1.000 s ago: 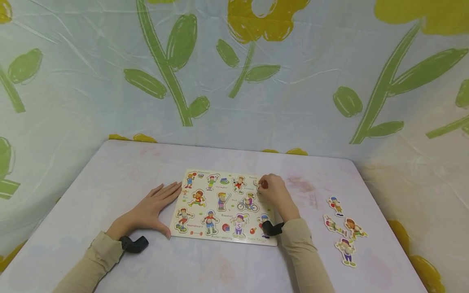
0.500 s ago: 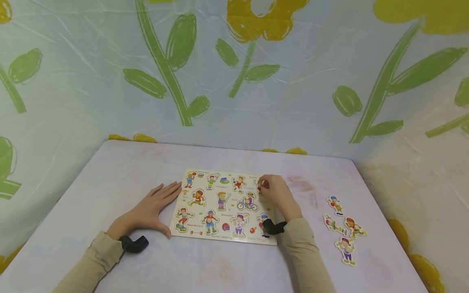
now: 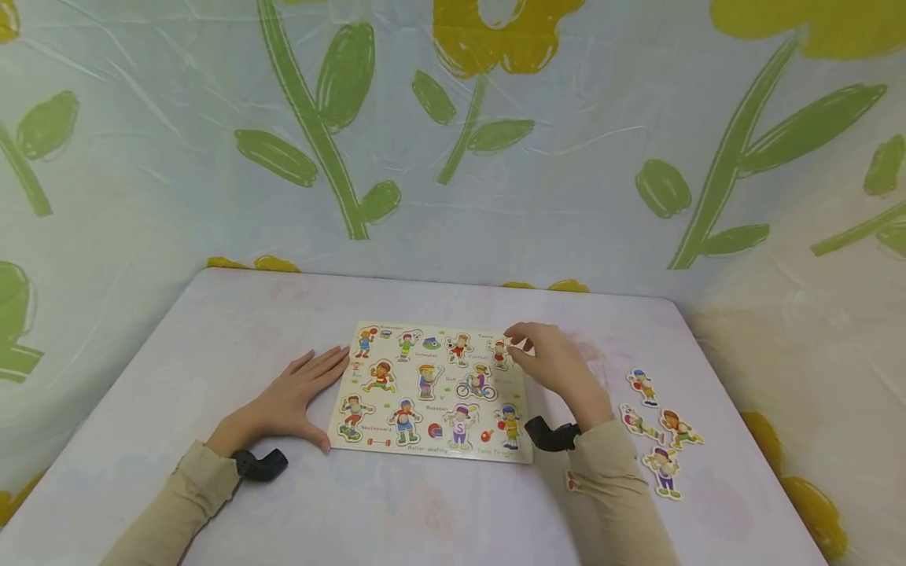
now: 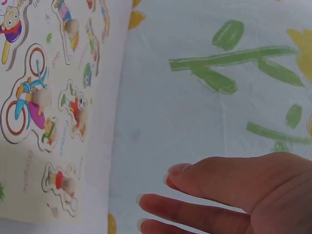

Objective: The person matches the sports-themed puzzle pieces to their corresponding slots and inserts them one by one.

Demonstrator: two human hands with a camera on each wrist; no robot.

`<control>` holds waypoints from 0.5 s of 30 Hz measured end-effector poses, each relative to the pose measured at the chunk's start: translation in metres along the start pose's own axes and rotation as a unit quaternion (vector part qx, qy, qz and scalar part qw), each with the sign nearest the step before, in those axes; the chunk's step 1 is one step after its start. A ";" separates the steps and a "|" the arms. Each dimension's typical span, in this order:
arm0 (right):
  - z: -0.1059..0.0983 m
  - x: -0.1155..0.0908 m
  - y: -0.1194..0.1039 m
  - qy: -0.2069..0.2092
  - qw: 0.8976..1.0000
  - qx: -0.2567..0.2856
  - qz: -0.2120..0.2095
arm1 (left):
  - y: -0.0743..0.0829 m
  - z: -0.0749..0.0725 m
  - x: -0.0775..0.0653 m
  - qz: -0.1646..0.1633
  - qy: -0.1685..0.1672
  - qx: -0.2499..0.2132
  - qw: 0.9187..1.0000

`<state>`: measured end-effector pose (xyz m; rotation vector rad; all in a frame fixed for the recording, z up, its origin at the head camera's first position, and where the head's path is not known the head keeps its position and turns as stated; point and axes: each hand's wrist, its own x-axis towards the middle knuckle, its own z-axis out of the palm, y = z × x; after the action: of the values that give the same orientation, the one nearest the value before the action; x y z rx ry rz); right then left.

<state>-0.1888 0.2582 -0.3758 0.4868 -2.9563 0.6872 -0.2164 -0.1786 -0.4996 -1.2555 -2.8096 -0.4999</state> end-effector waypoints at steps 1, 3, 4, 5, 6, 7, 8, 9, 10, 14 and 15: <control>-0.005 -0.003 -0.002 0.001 1.000 -0.005 0.000 | 0.000 0.000 0.000 0.001 0.001 -0.003 1.000; -0.015 -0.010 -0.004 0.005 1.000 -0.015 0.001 | 0.000 0.000 0.001 0.001 0.002 -0.004 1.000; -0.019 -0.013 -0.004 0.007 1.000 -0.019 -0.001 | 0.000 0.000 0.001 0.001 0.002 -0.004 1.000; -0.023 -0.017 -0.005 0.009 1.000 -0.022 -0.004 | 0.000 0.000 0.001 0.000 0.001 -0.003 1.000; -0.028 -0.021 -0.005 0.010 1.000 -0.026 -0.006 | 0.000 0.001 0.001 -0.001 0.000 -0.003 1.000; -0.032 -0.025 -0.005 0.013 0.999 -0.028 -0.010 | 0.000 0.001 0.001 -0.001 -0.001 -0.002 1.000; -0.035 -0.029 -0.005 0.016 0.999 -0.030 -0.013 | 0.000 0.001 0.001 -0.003 -0.003 0.001 1.000; -0.039 -0.033 -0.004 0.019 0.999 -0.032 -0.015 | 0.000 0.001 0.000 -0.003 -0.003 0.000 1.000; -0.042 -0.037 -0.003 0.021 0.999 -0.034 -0.017 | 0.000 0.001 0.000 -0.004 -0.003 0.000 1.000; -0.050 -0.055 0.001 0.030 0.999 -0.042 -0.014 | 0.001 0.001 0.000 -0.002 0.000 -0.003 1.000; -0.052 -0.059 0.002 0.030 0.998 -0.045 -0.012 | 0.001 0.001 0.000 -0.002 0.001 -0.004 1.000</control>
<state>-0.1341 0.2995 -0.3381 0.4848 -2.9042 0.5528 -0.2157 -0.1779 -0.5003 -1.2520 -2.8119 -0.5130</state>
